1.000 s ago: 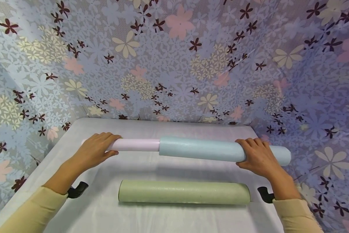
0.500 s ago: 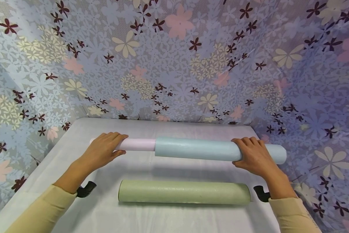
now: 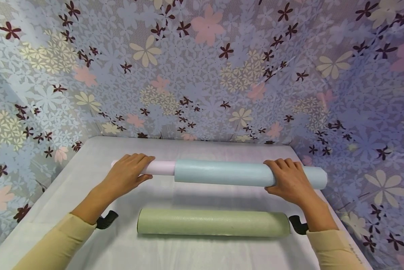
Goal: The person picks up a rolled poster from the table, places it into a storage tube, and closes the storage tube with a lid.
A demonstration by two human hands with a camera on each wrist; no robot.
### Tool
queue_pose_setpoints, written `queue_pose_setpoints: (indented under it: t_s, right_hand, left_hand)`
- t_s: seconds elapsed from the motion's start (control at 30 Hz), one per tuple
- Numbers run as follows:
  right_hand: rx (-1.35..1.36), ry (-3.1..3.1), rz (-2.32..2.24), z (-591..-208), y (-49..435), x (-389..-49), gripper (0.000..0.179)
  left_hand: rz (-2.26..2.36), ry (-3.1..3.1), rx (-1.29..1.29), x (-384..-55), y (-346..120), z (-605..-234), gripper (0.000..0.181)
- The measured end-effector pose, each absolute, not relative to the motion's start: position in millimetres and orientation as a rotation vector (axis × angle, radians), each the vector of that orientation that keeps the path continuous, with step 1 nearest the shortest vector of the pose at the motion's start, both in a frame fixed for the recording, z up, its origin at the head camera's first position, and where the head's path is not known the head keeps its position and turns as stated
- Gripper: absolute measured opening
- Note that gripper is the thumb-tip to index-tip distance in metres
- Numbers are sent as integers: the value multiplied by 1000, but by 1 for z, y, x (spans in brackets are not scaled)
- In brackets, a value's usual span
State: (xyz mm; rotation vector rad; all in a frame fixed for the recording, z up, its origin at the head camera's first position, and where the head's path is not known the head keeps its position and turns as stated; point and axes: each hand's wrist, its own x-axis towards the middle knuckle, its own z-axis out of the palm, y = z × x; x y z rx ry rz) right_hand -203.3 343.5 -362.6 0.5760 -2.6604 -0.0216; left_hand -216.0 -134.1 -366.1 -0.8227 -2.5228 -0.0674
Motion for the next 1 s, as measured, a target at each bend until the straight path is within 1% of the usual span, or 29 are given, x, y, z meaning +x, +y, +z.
queue_pose_setpoints:
  t_s: [1.0]
  right_hand:
    - [606,-2626,0,-370,320,-207,79]
  left_hand:
    - [-30,-2504,-858,-218,-109,-370,56]
